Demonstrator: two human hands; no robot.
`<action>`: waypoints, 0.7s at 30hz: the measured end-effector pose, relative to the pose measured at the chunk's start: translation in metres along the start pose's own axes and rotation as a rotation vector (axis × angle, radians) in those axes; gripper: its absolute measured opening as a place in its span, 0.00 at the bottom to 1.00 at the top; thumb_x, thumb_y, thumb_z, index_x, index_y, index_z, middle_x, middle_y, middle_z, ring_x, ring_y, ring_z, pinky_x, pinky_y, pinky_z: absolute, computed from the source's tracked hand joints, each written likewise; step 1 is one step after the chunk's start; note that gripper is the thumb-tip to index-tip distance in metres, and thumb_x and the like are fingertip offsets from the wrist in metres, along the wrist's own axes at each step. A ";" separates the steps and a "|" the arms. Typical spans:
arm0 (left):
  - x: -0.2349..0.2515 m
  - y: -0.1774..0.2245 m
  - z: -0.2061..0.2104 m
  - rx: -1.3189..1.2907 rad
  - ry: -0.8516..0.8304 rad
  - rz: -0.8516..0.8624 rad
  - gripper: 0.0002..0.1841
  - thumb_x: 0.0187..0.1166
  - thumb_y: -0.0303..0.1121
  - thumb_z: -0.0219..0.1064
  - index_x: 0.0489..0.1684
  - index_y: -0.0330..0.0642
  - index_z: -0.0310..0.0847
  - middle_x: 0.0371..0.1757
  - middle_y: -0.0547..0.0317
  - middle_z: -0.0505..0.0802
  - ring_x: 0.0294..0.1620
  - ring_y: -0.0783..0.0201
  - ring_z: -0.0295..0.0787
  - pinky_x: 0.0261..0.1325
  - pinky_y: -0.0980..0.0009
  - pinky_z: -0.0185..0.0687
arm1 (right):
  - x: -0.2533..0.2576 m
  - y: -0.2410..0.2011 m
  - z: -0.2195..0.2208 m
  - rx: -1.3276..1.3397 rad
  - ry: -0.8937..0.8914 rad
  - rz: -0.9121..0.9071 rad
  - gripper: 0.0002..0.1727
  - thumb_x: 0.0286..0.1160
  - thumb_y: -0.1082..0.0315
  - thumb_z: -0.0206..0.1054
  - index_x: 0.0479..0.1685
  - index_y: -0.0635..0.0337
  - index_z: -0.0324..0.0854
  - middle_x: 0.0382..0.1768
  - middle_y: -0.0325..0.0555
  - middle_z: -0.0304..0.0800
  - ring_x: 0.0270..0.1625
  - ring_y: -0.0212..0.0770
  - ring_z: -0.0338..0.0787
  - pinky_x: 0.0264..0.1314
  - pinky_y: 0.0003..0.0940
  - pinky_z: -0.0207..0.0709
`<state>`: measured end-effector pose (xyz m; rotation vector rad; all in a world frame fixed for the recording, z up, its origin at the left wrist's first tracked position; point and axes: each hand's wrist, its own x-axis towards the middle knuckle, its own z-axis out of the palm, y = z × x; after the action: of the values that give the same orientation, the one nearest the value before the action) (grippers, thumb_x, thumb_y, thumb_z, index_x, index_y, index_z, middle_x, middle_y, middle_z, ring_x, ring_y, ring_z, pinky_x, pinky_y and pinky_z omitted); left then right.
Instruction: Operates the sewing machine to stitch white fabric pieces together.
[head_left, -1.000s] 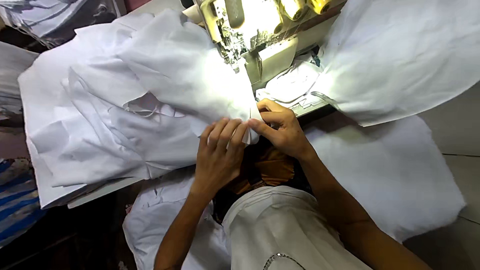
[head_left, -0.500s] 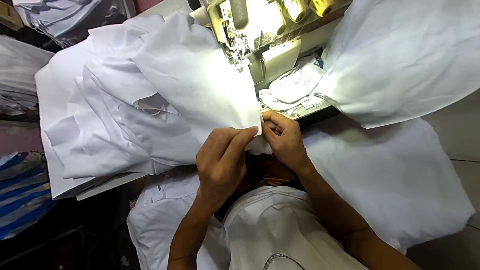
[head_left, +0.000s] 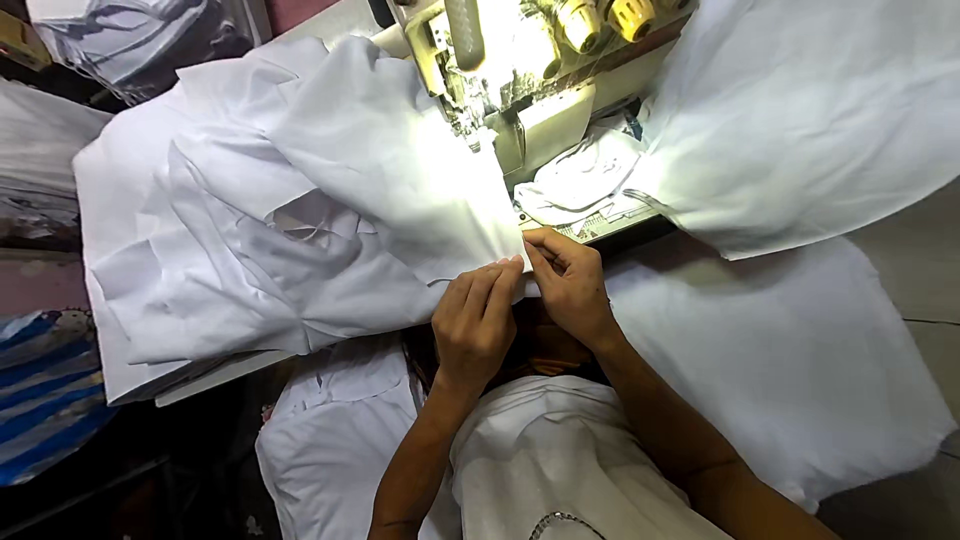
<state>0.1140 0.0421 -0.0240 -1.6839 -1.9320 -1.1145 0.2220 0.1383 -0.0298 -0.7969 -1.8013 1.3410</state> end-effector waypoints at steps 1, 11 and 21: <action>0.003 -0.002 0.002 -0.002 0.016 0.004 0.08 0.77 0.21 0.70 0.44 0.39 0.94 0.44 0.53 0.97 0.49 0.60 0.94 0.52 0.70 0.89 | 0.002 0.001 0.000 -0.026 0.009 -0.018 0.09 0.86 0.71 0.63 0.52 0.63 0.88 0.36 0.39 0.93 0.34 0.21 0.89 0.37 0.16 0.83; 0.032 -0.003 0.006 0.083 -0.018 0.006 0.09 0.77 0.25 0.72 0.50 0.41 0.94 0.40 0.54 0.93 0.43 0.61 0.90 0.45 0.71 0.85 | 0.024 -0.005 -0.003 -0.043 0.000 -0.035 0.08 0.84 0.72 0.64 0.51 0.61 0.87 0.34 0.38 0.91 0.29 0.22 0.86 0.31 0.16 0.80; 0.042 -0.001 -0.003 0.190 -0.098 0.041 0.09 0.78 0.27 0.71 0.50 0.40 0.94 0.38 0.54 0.92 0.42 0.59 0.89 0.43 0.70 0.82 | 0.027 -0.012 -0.007 0.030 -0.024 0.021 0.07 0.84 0.70 0.65 0.52 0.60 0.87 0.33 0.38 0.93 0.28 0.23 0.88 0.29 0.17 0.82</action>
<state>0.1019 0.0680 0.0073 -1.6936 -1.9838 -0.8191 0.2126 0.1613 -0.0120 -0.7881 -1.7922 1.3934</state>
